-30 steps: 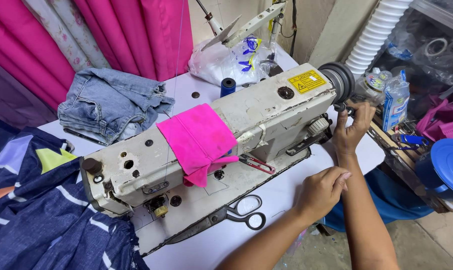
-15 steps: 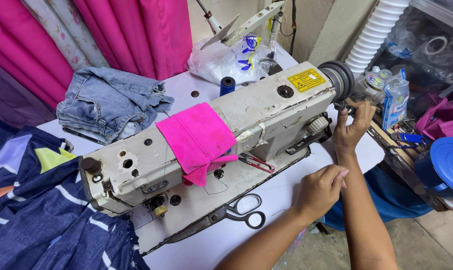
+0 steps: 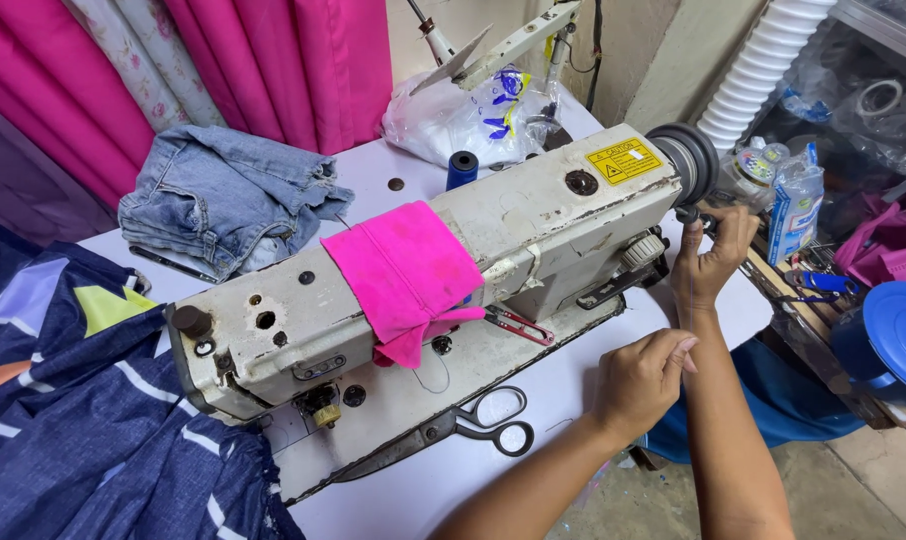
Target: The person threads a sewing machine by guiding a blue thread through the machine's tension discs and guides. They use their hands to pull the thread through the mechanism and adjust the tension settings on the side of the machine.
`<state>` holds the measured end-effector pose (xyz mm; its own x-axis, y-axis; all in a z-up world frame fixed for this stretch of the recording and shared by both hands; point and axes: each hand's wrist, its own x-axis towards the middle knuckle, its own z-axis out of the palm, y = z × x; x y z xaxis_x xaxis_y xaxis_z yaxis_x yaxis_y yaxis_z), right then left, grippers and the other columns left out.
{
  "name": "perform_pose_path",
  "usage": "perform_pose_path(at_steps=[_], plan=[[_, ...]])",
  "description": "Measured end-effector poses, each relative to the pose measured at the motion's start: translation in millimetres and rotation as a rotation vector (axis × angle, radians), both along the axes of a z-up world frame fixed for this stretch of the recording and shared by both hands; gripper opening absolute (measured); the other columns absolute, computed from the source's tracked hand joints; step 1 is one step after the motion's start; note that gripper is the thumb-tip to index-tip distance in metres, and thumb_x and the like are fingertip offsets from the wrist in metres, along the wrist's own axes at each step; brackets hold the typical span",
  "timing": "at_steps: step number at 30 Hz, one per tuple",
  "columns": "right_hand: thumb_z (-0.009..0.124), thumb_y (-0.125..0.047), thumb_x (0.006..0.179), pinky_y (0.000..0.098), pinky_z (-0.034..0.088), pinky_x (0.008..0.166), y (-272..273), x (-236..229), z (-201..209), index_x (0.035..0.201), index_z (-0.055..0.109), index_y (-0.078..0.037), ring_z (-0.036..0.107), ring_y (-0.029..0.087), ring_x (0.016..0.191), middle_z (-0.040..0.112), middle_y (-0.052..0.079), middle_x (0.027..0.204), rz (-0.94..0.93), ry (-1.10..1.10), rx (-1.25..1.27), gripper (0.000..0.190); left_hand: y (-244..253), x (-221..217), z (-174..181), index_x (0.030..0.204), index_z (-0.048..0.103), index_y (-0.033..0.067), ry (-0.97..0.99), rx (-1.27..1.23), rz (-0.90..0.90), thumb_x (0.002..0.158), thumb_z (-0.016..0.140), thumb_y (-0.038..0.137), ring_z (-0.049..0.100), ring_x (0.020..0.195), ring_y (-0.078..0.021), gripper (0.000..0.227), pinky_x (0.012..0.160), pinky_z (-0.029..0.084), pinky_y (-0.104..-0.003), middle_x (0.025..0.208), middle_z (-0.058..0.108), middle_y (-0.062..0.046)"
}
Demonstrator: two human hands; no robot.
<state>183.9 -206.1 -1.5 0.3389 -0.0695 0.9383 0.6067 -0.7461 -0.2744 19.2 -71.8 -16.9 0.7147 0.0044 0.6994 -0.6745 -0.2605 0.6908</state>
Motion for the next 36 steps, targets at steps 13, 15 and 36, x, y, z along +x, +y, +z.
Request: perform_pose_path(at_steps=[13, 15, 36], plan=[[0.052, -0.048, 0.118, 0.0410, 0.041, 0.087, 1, 0, 0, 0.101, 0.057, -0.006, 0.042, 0.027, 0.090, 0.045, 0.008, 0.090, -0.002, -0.011, -0.005, 0.045, 2, -1, 2, 0.100, 0.067, 0.0151, -0.001, -0.015, 0.005, 0.114, 0.057, 0.020, 0.072, 0.066, -0.0154, 0.018, 0.062, 0.061, -0.029, 0.072, 0.067, 0.008], [0.052, -0.049, 0.117, 0.0412, 0.041, 0.087, 0, 1, -1, 0.101, 0.058, -0.006, 0.043, 0.028, 0.090, 0.045, 0.008, 0.091, 0.000, -0.012, -0.005, 0.046, 2, 0, 1, 0.101, 0.067, 0.0152, 0.001, -0.015, -0.002, 0.114, 0.056, 0.021, 0.072, 0.067, -0.0152, 0.019, 0.063, 0.061, -0.029, 0.073, 0.067, 0.009], [0.043, -0.044, 0.119, 0.0441, 0.034, 0.085, 16, -11, 9, 0.097, 0.053, 0.002, 0.040, 0.030, 0.094, 0.050, 0.016, 0.095, -0.035, -0.022, -0.019, 0.052, 3, -2, 1, 0.110, 0.066, 0.0106, 0.027, -0.028, -0.004, 0.109, 0.059, 0.006, 0.072, 0.078, -0.0212, 0.008, 0.063, 0.054, -0.039, 0.083, 0.070, 0.005]])
